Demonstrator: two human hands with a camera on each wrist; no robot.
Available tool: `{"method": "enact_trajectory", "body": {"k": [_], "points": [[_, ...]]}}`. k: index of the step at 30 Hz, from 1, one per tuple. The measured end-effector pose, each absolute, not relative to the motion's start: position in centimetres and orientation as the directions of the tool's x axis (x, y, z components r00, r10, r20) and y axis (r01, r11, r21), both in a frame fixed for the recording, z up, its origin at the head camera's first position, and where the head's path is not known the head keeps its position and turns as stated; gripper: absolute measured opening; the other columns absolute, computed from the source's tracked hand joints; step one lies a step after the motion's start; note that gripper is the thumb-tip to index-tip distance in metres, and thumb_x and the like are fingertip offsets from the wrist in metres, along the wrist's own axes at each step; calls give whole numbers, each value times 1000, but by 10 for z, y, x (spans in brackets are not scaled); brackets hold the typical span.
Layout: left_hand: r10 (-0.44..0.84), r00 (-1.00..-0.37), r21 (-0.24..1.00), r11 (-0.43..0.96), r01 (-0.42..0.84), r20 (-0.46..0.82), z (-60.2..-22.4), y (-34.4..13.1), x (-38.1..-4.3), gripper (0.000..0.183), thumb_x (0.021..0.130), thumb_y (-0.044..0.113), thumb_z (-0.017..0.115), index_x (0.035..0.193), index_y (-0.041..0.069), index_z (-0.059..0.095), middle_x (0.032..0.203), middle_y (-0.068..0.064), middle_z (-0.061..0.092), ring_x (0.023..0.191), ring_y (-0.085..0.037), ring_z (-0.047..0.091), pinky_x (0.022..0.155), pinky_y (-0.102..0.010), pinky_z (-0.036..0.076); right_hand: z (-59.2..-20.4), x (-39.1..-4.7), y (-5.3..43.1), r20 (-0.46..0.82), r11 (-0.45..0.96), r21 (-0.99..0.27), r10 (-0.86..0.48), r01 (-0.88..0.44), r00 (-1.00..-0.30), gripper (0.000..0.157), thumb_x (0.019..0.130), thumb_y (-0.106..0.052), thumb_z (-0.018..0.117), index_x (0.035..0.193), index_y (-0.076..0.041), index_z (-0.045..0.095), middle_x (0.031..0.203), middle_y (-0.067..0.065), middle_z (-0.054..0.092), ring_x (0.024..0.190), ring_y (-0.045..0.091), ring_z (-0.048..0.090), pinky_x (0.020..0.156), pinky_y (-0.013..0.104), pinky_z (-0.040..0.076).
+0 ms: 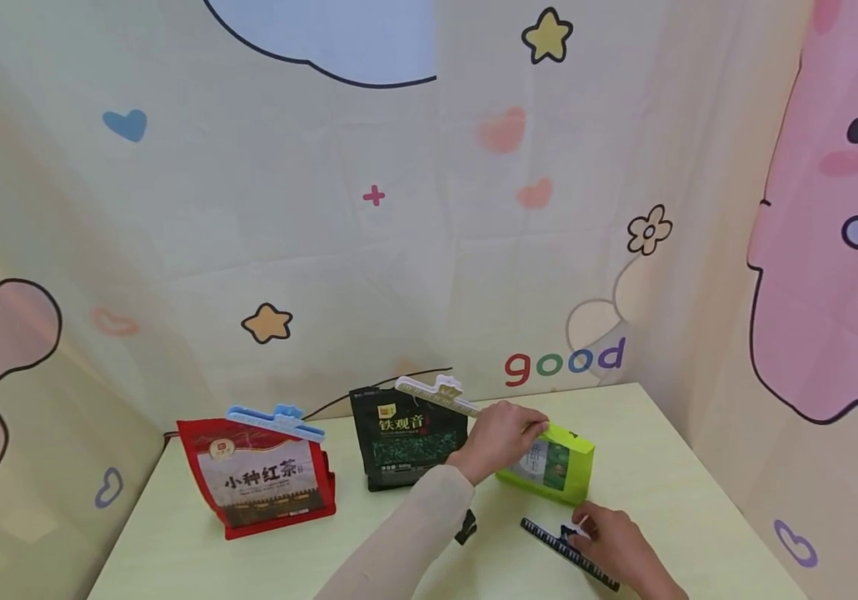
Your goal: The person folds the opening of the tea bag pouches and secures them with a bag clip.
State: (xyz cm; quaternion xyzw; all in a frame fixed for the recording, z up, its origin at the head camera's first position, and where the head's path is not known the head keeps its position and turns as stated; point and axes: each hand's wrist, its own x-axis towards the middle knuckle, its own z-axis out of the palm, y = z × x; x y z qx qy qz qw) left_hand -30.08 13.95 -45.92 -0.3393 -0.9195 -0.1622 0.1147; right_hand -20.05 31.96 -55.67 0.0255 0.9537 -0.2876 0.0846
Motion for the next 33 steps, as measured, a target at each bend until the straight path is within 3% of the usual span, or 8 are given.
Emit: {"method": "enact_trajectory", "body": {"k": [4, 10, 17, 23, 33], "points": [[590, -740, 215, 716, 664, 323, -460, 140, -301, 22, 98, 41, 57, 111, 36, 75, 101, 21, 73, 85, 8, 64, 74, -11, 49, -553, -199, 319, -194, 852, -516, -21, 84, -981, 32, 84, -21, 77, 108, -2, 70, 88, -1, 68, 80, 13, 59, 73, 35, 53], [600, -725, 208, 704, 679, 338, -462, 139, -302, 22, 99, 41, 56, 109, 36, 75, 98, 22, 73, 77, 9, 61, 66, -10, 46, -551, -196, 318, -205, 861, -503, -29, 80, -978, 32, 84, -26, 77, 105, -3, 71, 88, -2, 67, 80, 13, 57, 73, 35, 51], [605, -726, 200, 706, 679, 326, -460, 138, -301, 23, 100, 41, 54, 110, 37, 74, 98, 22, 73, 75, 9, 61, 64, -11, 44, -545, -190, 316, -110, 875, -482, -12, 43, -994, 35, 84, -35, 75, 101, -5, 71, 75, -3, 57, 71, 13, 46, 63, 28, 41], [606, -726, 202, 706, 679, 325, -459, 138, -300, 23, 100, 41, 54, 110, 38, 74, 99, 22, 73, 79, 8, 62, 67, -11, 45, -533, -184, 319, -55, 878, -479, -2, 25, -998, 30, 84, -32, 76, 98, -5, 72, 70, -3, 54, 67, 13, 45, 59, 25, 36], [606, -716, 206, 696, 688, 346, -460, 138, -300, 22, 99, 40, 56, 109, 36, 75, 98, 21, 73, 80, 8, 63, 68, -11, 46, -511, -173, 328, -14, 883, -469, -29, -19, -999, 29, 85, -33, 75, 101, -8, 72, 79, -7, 63, 70, 5, 50, 62, 22, 43]]}}
